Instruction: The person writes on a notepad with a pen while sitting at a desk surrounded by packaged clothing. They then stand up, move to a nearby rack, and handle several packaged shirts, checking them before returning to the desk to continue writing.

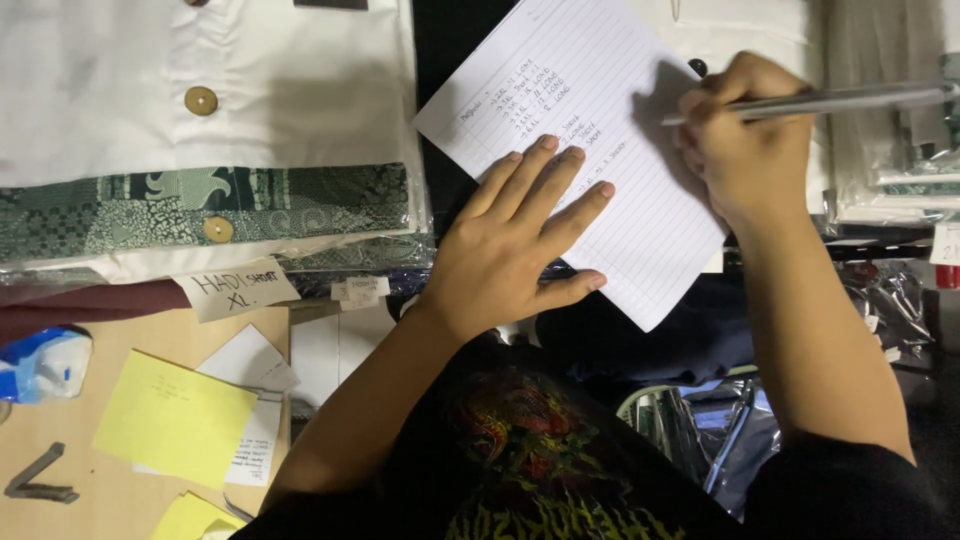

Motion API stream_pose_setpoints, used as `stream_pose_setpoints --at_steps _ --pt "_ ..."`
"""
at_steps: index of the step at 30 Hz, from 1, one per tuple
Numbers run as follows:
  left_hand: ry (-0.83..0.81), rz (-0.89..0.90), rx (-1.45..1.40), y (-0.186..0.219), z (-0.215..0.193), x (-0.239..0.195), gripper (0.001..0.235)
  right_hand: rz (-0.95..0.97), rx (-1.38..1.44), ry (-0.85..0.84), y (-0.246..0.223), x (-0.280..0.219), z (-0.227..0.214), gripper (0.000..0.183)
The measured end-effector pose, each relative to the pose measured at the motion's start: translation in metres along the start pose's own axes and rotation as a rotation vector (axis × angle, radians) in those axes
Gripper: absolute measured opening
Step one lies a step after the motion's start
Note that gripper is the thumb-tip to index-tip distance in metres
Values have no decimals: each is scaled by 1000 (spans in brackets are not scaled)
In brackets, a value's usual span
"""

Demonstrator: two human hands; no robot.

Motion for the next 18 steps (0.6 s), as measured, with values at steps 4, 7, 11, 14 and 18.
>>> stream_pose_setpoints --at_steps 4,7,11,14,18 --pt "4 20 32 2 -2 1 56 -60 94 294 9 -8 -9 19" --pt "19 29 55 5 -3 2 56 -413 -88 490 11 -21 -22 36" --pt "-48 -17 44 8 -7 2 72 -638 -201 246 3 -53 -15 42" --pt "-142 -40 101 6 -2 -1 87 -653 -516 63 -14 -75 5 46" --pt "105 6 -10 2 9 -4 71 -798 -775 18 -8 -91 24 55"
Point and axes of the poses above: each hand's wrist, its own x-axis towards the middle knuckle, its own z-axis out of the palm, y = z × x, the point moved 1 cm from there along x, towards the middle knuckle, and after that the axes turned 9 degrees about -x, right-handed, at the moved point
